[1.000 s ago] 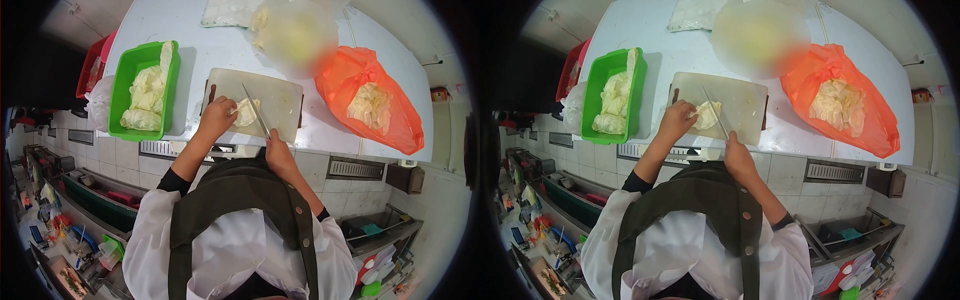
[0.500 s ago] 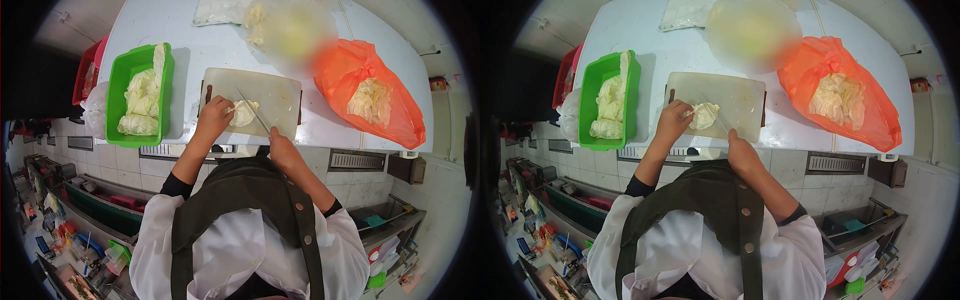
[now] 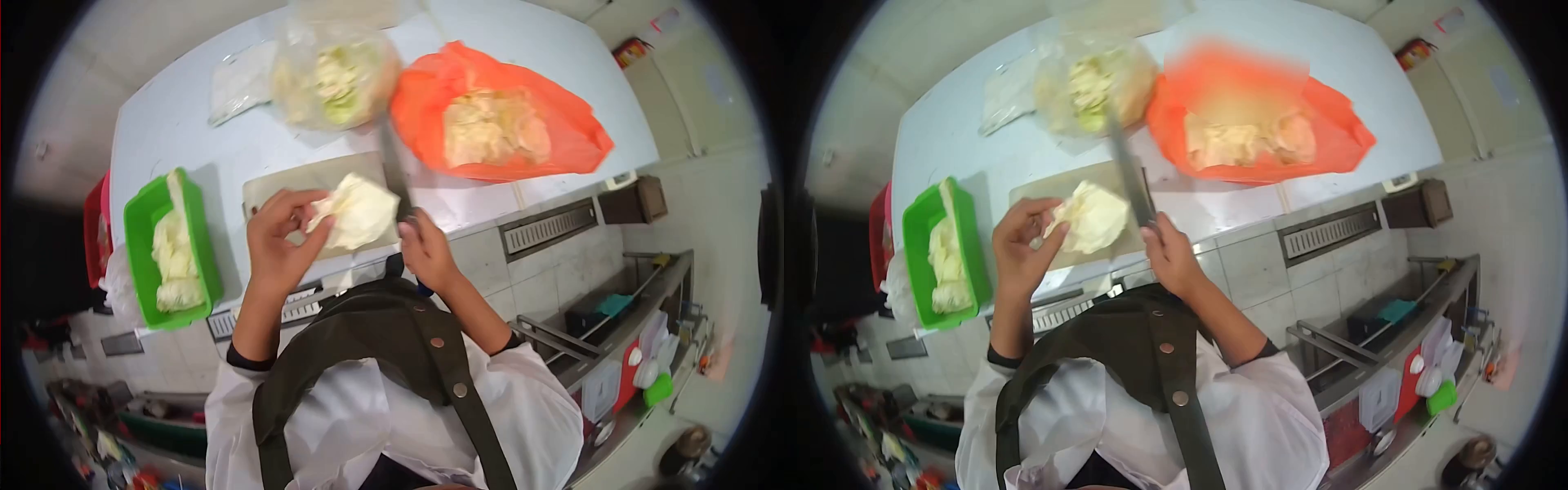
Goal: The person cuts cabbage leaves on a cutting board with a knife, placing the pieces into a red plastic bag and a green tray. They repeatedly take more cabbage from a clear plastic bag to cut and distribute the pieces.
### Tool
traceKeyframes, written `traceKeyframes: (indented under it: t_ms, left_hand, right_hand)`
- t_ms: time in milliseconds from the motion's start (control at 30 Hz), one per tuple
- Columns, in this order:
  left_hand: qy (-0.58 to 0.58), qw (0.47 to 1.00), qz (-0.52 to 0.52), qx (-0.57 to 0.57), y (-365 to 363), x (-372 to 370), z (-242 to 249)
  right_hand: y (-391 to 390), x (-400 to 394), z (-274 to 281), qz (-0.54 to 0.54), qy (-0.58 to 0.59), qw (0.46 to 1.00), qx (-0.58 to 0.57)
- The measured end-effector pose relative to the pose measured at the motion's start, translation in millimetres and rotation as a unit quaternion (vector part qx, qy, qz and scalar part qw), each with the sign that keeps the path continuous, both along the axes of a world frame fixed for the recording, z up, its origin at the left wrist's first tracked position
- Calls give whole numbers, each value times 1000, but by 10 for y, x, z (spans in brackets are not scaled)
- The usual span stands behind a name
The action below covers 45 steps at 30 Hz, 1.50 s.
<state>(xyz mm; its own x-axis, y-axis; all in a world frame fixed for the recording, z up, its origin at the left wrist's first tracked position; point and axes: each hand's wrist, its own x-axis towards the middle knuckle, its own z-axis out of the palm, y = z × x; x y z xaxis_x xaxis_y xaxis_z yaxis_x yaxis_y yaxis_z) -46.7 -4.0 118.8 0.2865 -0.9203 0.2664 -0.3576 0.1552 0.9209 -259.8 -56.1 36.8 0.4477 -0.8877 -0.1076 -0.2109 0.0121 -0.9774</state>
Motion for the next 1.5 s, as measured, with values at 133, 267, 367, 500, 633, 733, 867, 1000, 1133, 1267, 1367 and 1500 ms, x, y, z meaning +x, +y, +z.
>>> traceKeyframes:
  t_ms: [133, 267, 367, 500, 633, 733, 867, 1000, 1133, 1267, 1367, 1500]
  left_hand:
    - [-134, 967, -101, -190, -920, -739, 433]
    - [-146, 949, -96, -261, -1664, -1358, -32]
    - [-203, 936, -80, -275, -1087, -1207, 89]
    - [-177, 943, 73, -272, -513, -280, -228]
    - [-234, 904, 353, -58, 181, 1300, -405]
    - [-243, 851, 446, 135, 393, 2254, -916]
    - [-204, 858, 432, 188, 308, 2564, -1204]
    - [-160, 866, 453, 142, 499, 2767, -1004]
    - [-172, 889, 424, 4, 813, 2649, -422]
    - [-110, 962, 245, 37, 737, 2182, 94]
    - [-92, 982, 116, 117, 445, 1781, -22]
    - [3, 964, -80, 254, -119, 1441, -923]
  right_hand:
    - [8, -691, 309, -212, -153, 965, -28]
    - [-15, -1475, -6, -348, -145, 920, -109]
    - [12, -1307, 247, -428, -142, 889, -84]
    - [180, -1119, 231, -328, -171, 924, -98]
    - [206, -894, 214, -285, -163, 941, -88]
    - [189, -553, 324, -256, -183, 947, -67]
    - [267, -152, 484, -155, -195, 961, -117]
    - [416, -34, 521, -128, -188, 964, -136]
    - [463, -166, 416, -130, -165, 972, -106]
    - [482, -279, 333, -139, -178, 972, -70]
    - [505, -277, 307, -151, -172, 973, -19]
    - [530, -228, 316, -98, -127, 987, -2]
